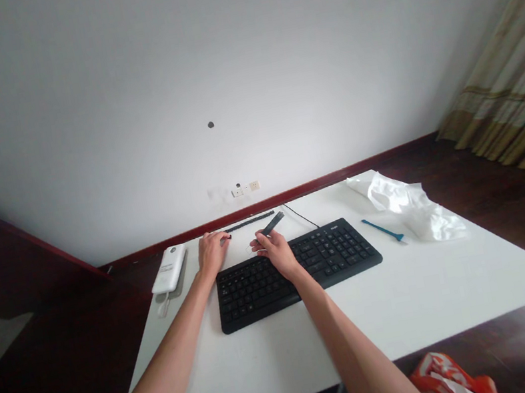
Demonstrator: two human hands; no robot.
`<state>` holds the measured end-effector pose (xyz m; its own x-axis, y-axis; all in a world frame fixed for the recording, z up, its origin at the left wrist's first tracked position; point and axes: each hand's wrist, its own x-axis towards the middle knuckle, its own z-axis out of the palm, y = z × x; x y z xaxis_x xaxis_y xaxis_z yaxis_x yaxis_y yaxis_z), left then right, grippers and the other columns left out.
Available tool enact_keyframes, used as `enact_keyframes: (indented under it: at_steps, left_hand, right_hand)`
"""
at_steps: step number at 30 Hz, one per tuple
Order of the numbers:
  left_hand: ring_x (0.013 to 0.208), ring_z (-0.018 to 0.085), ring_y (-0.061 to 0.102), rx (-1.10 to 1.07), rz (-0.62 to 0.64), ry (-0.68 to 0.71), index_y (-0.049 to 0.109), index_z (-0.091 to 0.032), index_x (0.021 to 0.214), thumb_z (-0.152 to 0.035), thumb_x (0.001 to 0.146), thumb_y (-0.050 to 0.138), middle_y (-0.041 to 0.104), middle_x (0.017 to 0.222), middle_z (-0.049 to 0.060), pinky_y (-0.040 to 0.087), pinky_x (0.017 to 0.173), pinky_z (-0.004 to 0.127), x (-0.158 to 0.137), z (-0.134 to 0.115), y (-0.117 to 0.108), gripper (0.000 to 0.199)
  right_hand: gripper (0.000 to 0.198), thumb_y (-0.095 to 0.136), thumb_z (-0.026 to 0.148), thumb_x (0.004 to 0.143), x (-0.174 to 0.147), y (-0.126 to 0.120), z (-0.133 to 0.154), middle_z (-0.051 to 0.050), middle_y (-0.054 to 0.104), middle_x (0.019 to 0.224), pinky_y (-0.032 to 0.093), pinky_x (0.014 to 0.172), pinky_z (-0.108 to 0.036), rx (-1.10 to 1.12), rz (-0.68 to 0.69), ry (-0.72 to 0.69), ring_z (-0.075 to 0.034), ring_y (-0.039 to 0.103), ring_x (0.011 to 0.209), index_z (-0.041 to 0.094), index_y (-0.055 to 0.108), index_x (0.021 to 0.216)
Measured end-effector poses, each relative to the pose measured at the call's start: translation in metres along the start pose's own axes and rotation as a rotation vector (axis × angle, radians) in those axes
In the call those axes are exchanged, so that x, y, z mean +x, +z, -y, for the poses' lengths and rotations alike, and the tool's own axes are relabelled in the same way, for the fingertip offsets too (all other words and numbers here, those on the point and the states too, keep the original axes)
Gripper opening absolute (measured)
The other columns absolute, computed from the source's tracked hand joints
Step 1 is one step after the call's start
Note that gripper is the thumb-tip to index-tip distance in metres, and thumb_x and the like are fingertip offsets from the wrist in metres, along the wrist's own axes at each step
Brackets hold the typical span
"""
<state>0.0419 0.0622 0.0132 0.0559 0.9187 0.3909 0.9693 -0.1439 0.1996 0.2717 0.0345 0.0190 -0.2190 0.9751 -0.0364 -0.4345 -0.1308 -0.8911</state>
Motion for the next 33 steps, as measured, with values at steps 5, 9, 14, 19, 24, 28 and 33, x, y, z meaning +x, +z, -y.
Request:
enact_keyframes:
  at_steps: [5,9,14,19,24,28,33]
  left_hand:
    - [0.099,0.026,0.059,0.007,-0.029,0.01,0.073,-0.025,0.1,-0.022,0.091,0.066,0.074,0.102,0.005,0.041,0.091,0.039,-0.0006,-0.0007,-0.0019,0.012]
    - [0.101,0.027,0.055,0.032,-0.061,0.039,0.075,-0.027,0.103,-0.024,0.09,0.068,0.07,0.105,0.006,0.042,0.092,0.04,0.0002,-0.001,-0.0039,0.015]
    - [0.103,0.029,0.053,0.059,-0.055,0.046,0.076,-0.027,0.097,-0.024,0.091,0.066,0.068,0.105,0.007,0.041,0.092,0.043,0.002,0.001,-0.0038,0.012]
    - [0.103,0.029,0.052,0.096,-0.064,0.006,0.076,-0.028,0.095,-0.024,0.091,0.066,0.067,0.105,0.007,0.04,0.093,0.044,0.0024,0.0022,-0.0039,0.012]
    - [0.104,0.029,0.052,0.093,-0.067,0.0,0.074,-0.028,0.096,-0.024,0.091,0.065,0.067,0.106,0.007,0.04,0.092,0.043,0.0025,0.003,-0.0031,0.011]
    - [0.103,0.03,0.051,0.098,-0.073,0.0,0.073,-0.027,0.101,-0.023,0.09,0.066,0.067,0.107,0.008,0.039,0.09,0.043,0.0034,0.0039,-0.0025,0.013]
    - [0.103,0.03,0.052,0.102,-0.065,-0.015,0.072,-0.027,0.102,-0.022,0.089,0.066,0.067,0.107,0.008,0.04,0.089,0.043,0.0046,0.0042,-0.0018,0.014]
  right_hand:
    - [0.05,0.079,0.058,0.076,0.0008,-0.0009,-0.002,-0.008,0.076,0.088,0.054,0.073,-0.03,-0.001,-0.004,-0.003,-0.019,0.071,0.079,0.019,0.064,0.102]
    - [0.05,0.079,0.058,0.076,0.0009,-0.0013,-0.002,-0.008,0.076,0.088,0.054,0.073,-0.03,-0.001,-0.003,-0.006,-0.019,0.071,0.079,0.018,0.065,0.102]
    - [0.048,0.079,0.058,0.076,0.001,-0.0016,-0.0019,-0.008,0.076,0.088,0.055,0.073,-0.031,-0.004,0.001,-0.009,-0.019,0.071,0.079,0.019,0.065,0.101]
    - [0.048,0.079,0.058,0.076,0.0017,-0.0024,-0.0034,-0.007,0.076,0.088,0.055,0.072,-0.031,-0.007,-0.002,-0.006,-0.019,0.071,0.079,0.02,0.065,0.101]
    - [0.048,0.079,0.057,0.076,0.0009,-0.0019,-0.002,-0.008,0.076,0.088,0.054,0.073,-0.03,-0.002,-0.004,0.003,-0.019,0.071,0.08,0.019,0.065,0.101]
    - [0.047,0.079,0.057,0.077,0.0002,-0.0015,-0.0008,-0.008,0.076,0.089,0.054,0.073,-0.03,-0.002,-0.004,0.007,-0.019,0.071,0.081,0.019,0.065,0.101]
    - [0.047,0.079,0.057,0.077,0.0007,-0.0019,-0.0023,-0.007,0.076,0.089,0.054,0.074,-0.031,-0.003,-0.005,0.004,-0.02,0.071,0.081,0.02,0.065,0.1]
